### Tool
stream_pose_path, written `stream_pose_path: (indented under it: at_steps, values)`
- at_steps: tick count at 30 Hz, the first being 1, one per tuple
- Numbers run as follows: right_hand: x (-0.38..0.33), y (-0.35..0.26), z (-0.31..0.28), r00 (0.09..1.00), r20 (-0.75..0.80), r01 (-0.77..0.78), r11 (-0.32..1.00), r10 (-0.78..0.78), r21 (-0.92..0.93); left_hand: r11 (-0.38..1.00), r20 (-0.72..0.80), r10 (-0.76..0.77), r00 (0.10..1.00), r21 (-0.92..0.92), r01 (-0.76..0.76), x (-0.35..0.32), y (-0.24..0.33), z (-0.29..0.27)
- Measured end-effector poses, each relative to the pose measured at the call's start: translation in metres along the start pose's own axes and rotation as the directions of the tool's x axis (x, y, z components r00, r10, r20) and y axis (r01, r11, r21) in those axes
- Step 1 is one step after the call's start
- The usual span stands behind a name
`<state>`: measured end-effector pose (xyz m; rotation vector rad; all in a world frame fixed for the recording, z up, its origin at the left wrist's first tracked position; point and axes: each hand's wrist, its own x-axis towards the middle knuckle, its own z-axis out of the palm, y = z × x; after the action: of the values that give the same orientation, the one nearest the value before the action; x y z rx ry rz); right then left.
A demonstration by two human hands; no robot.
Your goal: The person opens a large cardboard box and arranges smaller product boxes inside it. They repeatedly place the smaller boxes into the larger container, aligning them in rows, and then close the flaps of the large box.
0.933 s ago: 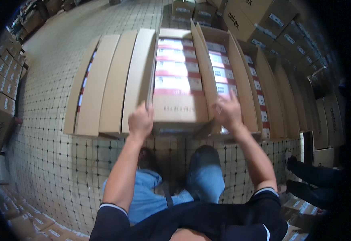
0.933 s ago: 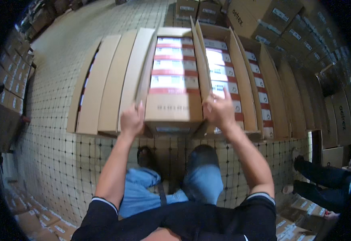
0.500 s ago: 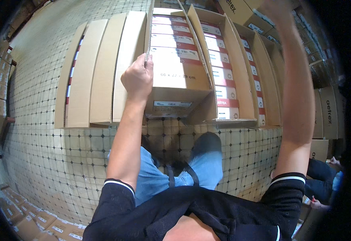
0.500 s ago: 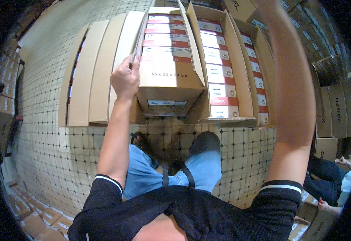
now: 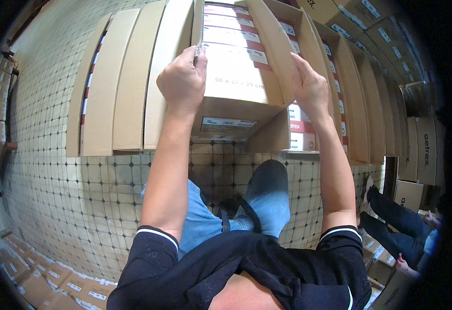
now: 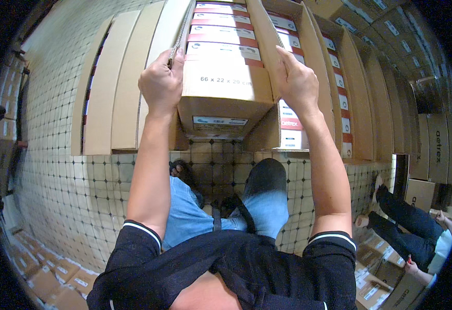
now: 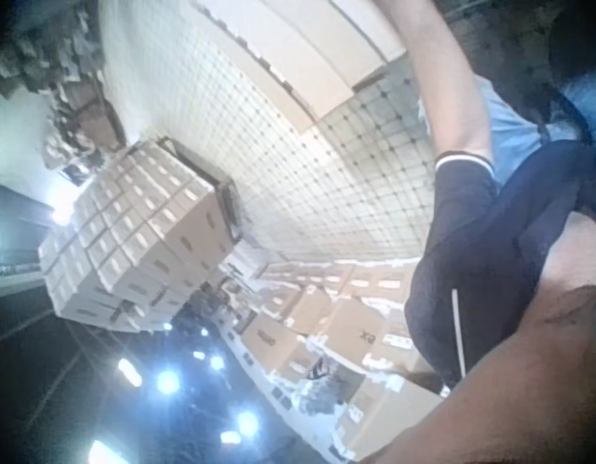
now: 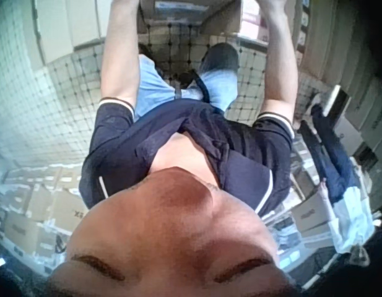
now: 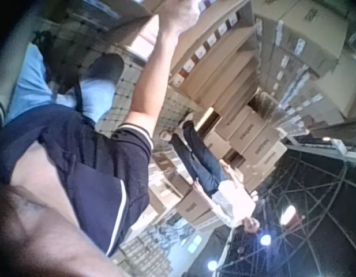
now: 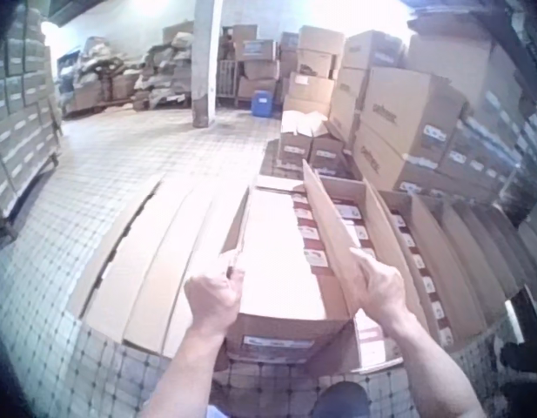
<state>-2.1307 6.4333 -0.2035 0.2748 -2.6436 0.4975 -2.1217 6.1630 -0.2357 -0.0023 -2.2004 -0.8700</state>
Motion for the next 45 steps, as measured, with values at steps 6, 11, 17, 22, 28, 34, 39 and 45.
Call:
stream_pose_path:
  at_steps: [6,11,17,22,28,34,39,45]
  values:
    - [-0.007,0.011,0.006,0.991,-0.109,0.085,0.995,-0.08,0.042,1.0,0.007,-0.027,1.0,-0.015,0.027,0.001,0.003,0.002]
    - [-0.002,0.019,0.01,0.985,-0.139,0.109,0.994,-0.104,0.025,0.999,0.066,-0.045,0.997,0.023,0.043,0.005,0.009,-0.005]
    - [-0.042,-0.004,0.02,0.994,0.077,0.094,0.963,-0.077,-0.252,0.937,0.604,-0.297,0.739,0.333,0.103,-0.005,0.017,-0.027]
    - [-0.103,-0.002,0.058,0.97,0.22,0.151,0.962,-0.1,-0.228,0.938,0.81,-0.275,0.517,0.345,-0.042,-0.025,0.006,-0.02]
    - [-0.108,-0.003,0.057,0.981,0.14,0.17,0.94,-0.134,-0.294,0.952,0.787,-0.223,0.575,0.304,-0.046,-0.038,-0.008,0.005]
    - [-0.097,-0.068,0.105,0.95,0.225,0.202,0.975,-0.217,0.089,0.974,0.78,-0.201,0.592,0.222,0.039,-0.037,-0.038,0.0]
    - [-0.065,-0.071,0.163,0.952,0.303,0.085,0.992,-0.054,-0.093,0.991,0.785,-0.128,0.606,0.123,0.05,-0.034,-0.049,-0.01]
    - [-0.067,-0.069,0.103,0.94,0.269,0.227,0.973,-0.209,-0.039,0.984,0.793,-0.178,0.583,0.13,0.124,-0.036,-0.049,-0.018]
